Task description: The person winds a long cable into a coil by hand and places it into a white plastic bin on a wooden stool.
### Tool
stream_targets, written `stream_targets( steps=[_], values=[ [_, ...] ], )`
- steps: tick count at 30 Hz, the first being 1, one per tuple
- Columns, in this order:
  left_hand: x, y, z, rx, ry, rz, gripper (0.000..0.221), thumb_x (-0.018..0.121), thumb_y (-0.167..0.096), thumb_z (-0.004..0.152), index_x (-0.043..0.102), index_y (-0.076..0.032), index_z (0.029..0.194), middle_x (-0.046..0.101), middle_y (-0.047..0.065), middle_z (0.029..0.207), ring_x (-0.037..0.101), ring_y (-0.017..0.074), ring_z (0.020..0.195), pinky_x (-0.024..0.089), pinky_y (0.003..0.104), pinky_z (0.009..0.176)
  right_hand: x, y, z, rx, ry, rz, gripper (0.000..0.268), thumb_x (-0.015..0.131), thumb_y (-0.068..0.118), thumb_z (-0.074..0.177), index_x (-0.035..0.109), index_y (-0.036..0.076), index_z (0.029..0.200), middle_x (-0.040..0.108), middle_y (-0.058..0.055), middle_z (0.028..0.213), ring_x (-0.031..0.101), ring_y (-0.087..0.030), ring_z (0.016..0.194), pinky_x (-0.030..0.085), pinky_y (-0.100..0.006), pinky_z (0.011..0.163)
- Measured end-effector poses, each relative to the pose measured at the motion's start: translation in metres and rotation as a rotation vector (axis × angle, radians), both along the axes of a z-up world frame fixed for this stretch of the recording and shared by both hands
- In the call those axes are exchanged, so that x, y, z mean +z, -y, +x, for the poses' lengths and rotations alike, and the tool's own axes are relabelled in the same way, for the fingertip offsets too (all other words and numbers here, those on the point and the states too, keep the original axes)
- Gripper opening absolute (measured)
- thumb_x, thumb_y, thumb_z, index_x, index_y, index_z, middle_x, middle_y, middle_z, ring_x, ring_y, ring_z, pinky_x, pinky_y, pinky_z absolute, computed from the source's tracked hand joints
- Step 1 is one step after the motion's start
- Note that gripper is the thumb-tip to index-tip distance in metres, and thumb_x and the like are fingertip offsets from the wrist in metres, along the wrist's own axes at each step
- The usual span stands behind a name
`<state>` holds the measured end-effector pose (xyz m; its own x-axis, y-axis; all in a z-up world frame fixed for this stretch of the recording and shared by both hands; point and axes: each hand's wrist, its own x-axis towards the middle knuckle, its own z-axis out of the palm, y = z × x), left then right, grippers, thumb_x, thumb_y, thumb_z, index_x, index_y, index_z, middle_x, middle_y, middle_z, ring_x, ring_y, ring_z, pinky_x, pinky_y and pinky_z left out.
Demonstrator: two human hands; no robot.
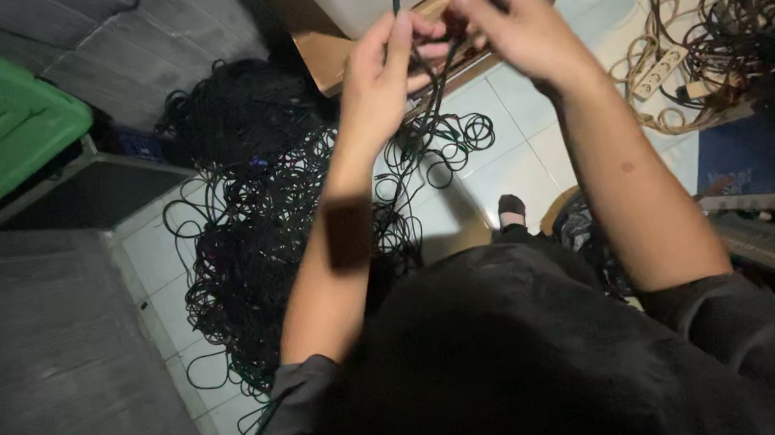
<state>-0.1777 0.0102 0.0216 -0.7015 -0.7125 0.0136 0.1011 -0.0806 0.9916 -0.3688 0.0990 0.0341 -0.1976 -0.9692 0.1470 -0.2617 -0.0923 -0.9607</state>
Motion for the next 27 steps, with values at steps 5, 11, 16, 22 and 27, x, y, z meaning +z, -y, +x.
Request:
stream_targets(
  steps=[5, 11, 16, 22, 27],
  values=[
    [0.033, -0.011, -0.027, 0.009, 0.016, -0.089, 0.040, 0.048, -0.042, 0.109, 0.067, -0.008, 0.116, 0.071, 0.005, 0.110, 0.072, 0.0141, 0.103, 0.065, 0.033, 0.084, -0.002, -0.015, -0.006, 0.011, -0.262, 0.464, 0.070, 0.032, 0.052, 0.119, 0.074, -0.002, 0.104, 0.073, -0.012, 0.085, 0.069, -0.015, 0.075, 0.053, -0.029, 0.072],
    [0.035, -0.002, -0.068, 0.037, -0.059, 0.019, 0.043, 0.053, -0.041, 0.106, 0.065, 0.000, 0.117, 0.073, 0.014, 0.104, 0.070, 0.0188, 0.084, 0.051, 0.034, 0.067, 0.016, -0.022, -0.024, 0.270, 0.133, 0.099, 0.041, 0.036, 0.037, 0.113, 0.057, 0.002, 0.119, 0.068, -0.009, 0.092, 0.067, -0.014, 0.069, 0.054, -0.029, 0.060],
    [0.010, 0.011, -0.087, -0.092, -0.258, -0.141, 0.050, 0.050, -0.047, 0.113, 0.061, 0.000, 0.126, 0.069, 0.010, 0.118, 0.071, 0.0177, 0.100, 0.060, 0.037, 0.105, 0.024, -0.016, -0.052, 0.240, 0.194, -0.018, 0.028, 0.043, 0.027, 0.117, 0.053, 0.001, 0.114, 0.068, -0.014, 0.091, 0.062, -0.015, 0.064, 0.054, -0.029, 0.060],
    [-0.035, -0.048, -0.079, -0.268, 0.223, -0.238, 0.038, 0.056, -0.036, 0.104, 0.060, -0.001, 0.116, 0.065, 0.005, 0.103, 0.060, 0.0131, 0.095, 0.051, 0.030, 0.086, 0.039, -0.013, -0.107, 0.195, 0.503, -0.305, 0.022, 0.043, 0.026, 0.121, 0.052, 0.006, 0.119, 0.073, -0.018, 0.115, 0.068, -0.018, 0.081, 0.056, -0.029, 0.070],
    [-0.032, -0.057, -0.090, -0.053, 0.165, -0.194, 0.035, 0.046, -0.034, 0.114, 0.059, -0.005, 0.101, 0.050, -0.001, 0.085, 0.047, 0.0099, 0.078, 0.041, 0.028, 0.071, 0.034, -0.007, -0.130, 0.057, 0.191, -0.264, 0.031, 0.055, 0.028, 0.121, 0.063, -0.001, 0.129, 0.071, -0.013, 0.122, 0.055, -0.011, 0.084, 0.047, -0.027, 0.075]
  ],
)
